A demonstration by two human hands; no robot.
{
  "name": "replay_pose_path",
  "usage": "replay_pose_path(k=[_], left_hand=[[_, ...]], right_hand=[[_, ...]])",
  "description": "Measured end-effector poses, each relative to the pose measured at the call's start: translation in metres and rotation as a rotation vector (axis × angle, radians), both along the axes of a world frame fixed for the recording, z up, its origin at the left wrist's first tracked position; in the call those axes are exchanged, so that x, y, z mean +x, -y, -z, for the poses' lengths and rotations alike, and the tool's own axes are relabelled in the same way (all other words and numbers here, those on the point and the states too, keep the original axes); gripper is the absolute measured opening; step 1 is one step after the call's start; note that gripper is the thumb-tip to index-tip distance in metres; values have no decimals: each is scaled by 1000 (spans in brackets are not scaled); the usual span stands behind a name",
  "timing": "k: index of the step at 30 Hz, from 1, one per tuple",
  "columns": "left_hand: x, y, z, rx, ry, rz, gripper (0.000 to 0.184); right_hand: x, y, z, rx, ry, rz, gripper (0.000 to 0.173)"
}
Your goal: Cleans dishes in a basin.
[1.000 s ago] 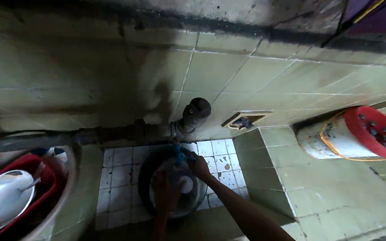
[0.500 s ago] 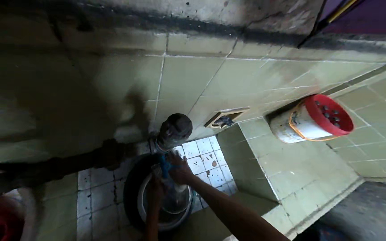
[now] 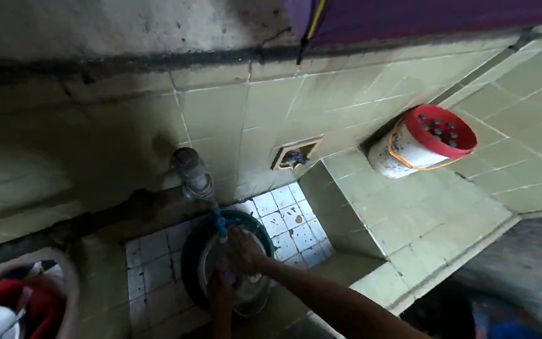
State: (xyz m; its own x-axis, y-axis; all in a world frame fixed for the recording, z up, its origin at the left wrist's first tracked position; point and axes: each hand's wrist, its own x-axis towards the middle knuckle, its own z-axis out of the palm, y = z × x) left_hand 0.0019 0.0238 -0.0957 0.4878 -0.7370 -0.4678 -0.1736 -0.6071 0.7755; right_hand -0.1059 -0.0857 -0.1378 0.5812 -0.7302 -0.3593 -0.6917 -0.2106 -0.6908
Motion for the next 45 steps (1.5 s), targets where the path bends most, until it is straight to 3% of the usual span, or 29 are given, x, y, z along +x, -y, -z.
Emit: replay_pose_path(k=[2, 5, 9, 13, 17, 20, 24, 26, 28, 30, 32, 35, 37, 39, 40, 43, 44, 45], left_hand=[[-20, -3, -15, 37, 41, 64, 47], [-49, -13, -27, -111, -27, -5, 55], [-77, -11, -41, -161, 55, 26, 53], [-99, -13, -63, -191, -30, 54, 61], [-121, -14, -92, -166, 129, 85, 49], [-133, -20, -96, -263, 26, 67, 61], [-131, -28, -107, -379, 263, 121, 42], [-132, -37, -118, -409, 218, 119, 49], [-126, -44, -125, -447, 112, 146, 49], [-114, -47, -129, -380, 37, 218, 36], [-103, -43, -132, -247, -26, 282, 29], [-99, -41, -137, -289, -12, 284, 27], [-98, -45, -142, -346, -47, 253, 23], [-97, -50, -147, -363, -98, 230, 22], [-97, -50, -150, -372, -106, 234, 22], [-100, -44, -148, -457, -56, 298, 20], [-103, -47, -144, -489, -33, 305, 21], [-105, -50, -142, -497, -36, 300, 21]], right_hand=[[-14, -10, -18, -63, 15, -80, 63], [-48, 7, -24, 83, 72, 150, 63], [-60, -29, -51, -180, 161, 45, 69], [-88, -5, -75, 0, 159, 207, 68], [-93, -30, -105, -244, 231, 63, 66], [-114, 0, -121, -37, 232, 189, 62], [-107, -27, -131, -361, 361, -29, 53], [-115, -17, -146, -94, 350, 120, 55], [-124, 9, -148, 160, 273, 317, 71], [-119, 16, -166, 84, 97, 263, 73], [-105, 1, -188, -122, 0, 114, 69], [-86, -16, -193, -480, 161, -48, 60], [-93, -8, -198, -438, 191, -72, 60], [-111, 8, -204, -156, 115, 73, 70], [-114, 9, -200, -134, 111, 119, 71], [-96, -28, -199, -492, 293, -35, 53], [-92, -35, -196, -530, 371, -59, 51], [-96, -34, -195, -439, 389, -2, 53]])
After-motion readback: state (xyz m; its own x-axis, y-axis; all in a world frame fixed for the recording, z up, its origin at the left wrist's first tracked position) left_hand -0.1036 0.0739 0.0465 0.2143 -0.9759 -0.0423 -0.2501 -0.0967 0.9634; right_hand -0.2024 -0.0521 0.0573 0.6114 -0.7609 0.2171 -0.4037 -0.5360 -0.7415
